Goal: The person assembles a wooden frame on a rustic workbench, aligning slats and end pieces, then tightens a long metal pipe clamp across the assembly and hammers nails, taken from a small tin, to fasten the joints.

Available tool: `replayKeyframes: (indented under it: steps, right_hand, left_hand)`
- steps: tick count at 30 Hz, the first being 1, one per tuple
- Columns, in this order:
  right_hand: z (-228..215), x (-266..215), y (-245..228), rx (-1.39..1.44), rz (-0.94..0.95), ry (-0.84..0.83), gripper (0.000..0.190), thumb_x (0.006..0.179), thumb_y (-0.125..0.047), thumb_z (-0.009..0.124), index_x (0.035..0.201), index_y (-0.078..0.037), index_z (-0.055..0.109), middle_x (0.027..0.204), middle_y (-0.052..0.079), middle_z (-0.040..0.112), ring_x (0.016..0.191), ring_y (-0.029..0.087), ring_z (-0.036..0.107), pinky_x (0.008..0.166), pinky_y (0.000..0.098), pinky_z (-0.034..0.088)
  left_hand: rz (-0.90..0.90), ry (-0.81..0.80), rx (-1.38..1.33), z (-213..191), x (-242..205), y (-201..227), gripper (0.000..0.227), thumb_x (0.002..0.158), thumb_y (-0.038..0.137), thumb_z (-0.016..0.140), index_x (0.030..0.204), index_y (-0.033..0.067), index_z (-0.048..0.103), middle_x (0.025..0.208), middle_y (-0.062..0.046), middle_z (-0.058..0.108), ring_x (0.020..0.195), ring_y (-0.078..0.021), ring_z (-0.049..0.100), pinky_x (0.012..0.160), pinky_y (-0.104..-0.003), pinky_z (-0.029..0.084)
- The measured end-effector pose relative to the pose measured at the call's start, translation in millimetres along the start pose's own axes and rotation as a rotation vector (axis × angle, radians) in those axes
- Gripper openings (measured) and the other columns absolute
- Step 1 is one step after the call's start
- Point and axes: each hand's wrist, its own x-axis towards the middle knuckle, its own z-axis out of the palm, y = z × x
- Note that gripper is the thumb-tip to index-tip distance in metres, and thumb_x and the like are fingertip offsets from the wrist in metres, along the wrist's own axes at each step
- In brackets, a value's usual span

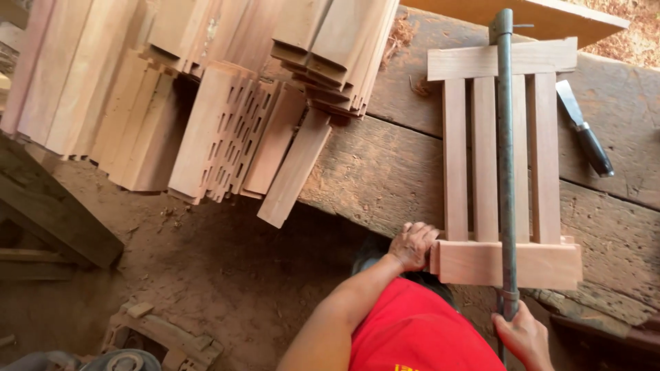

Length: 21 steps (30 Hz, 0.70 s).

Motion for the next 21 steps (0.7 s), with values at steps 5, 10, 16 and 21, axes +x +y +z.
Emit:
replayKeyframes:
  steps: [5, 10, 16, 21]
  right_hand:
    - [-36, -37, -12, 0.171, 0.008, 0.004, 0.035, 0.082, -0.023, 0.076, 0.113, -0.007, 0.077, 0.089, 0.016, 0.083, 0.082, 0.033, 0.077, 0.078, 0.0384, 0.057]
    - [-58, -51, -17, 0.165, -0.03, 0.098, 0.036, 0.08, -0.026, 0.075, 0.113, -0.012, 0.076, 0.084, 0.012, 0.083, 0.078, 0.032, 0.077, 0.074, 0.0376, 0.057]
    - [-38, -32, -18, 0.092, 0.018, 0.049, 0.038, 0.081, -0.031, 0.072, 0.115, -0.013, 0.071, 0.085, 0.013, 0.081, 0.08, 0.032, 0.076, 0.074, 0.0388, 0.057]
    - [3, -5, -8, 0.107, 0.037, 0.115, 0.042, 0.078, -0.036, 0.069, 0.116, -0.018, 0.071, 0.093, 0.011, 0.079, 0.088, 0.037, 0.073, 0.079, 0.0425, 0.056]
  left_hand:
    - [0.011, -0.001, -0.108, -7, -3, -7, 0.042, 0.075, 0.011, 0.049, 0.111, -0.0013, 0.068, 0.109, -0.019, 0.074, 0.091, -0.0338, 0.065, 0.087, -0.043, 0.051]
    - [-0.28, 0.021, -0.382, -61, -32, -50, 0.042, 0.072, 0.039, 0.077, 0.1, 0.007, 0.075, 0.079, -0.008, 0.073, 0.062, -0.0254, 0.063, 0.061, -0.035, 0.051]
    - [-0.773, 0.177, -0.468, -80, -67, -111, 0.023, 0.089, 0.021, 0.066, 0.089, -0.0016, 0.062, 0.072, -0.014, 0.067, 0.057, -0.0242, 0.056, 0.053, -0.038, 0.049]
    - [-1.009, 0.496, -0.502, -115, -56, -153, 0.03, 0.101, 0.025, 0.057, 0.089, -0.002, 0.064, 0.076, -0.012, 0.066, 0.065, -0.0222, 0.055, 0.064, -0.037, 0.05]
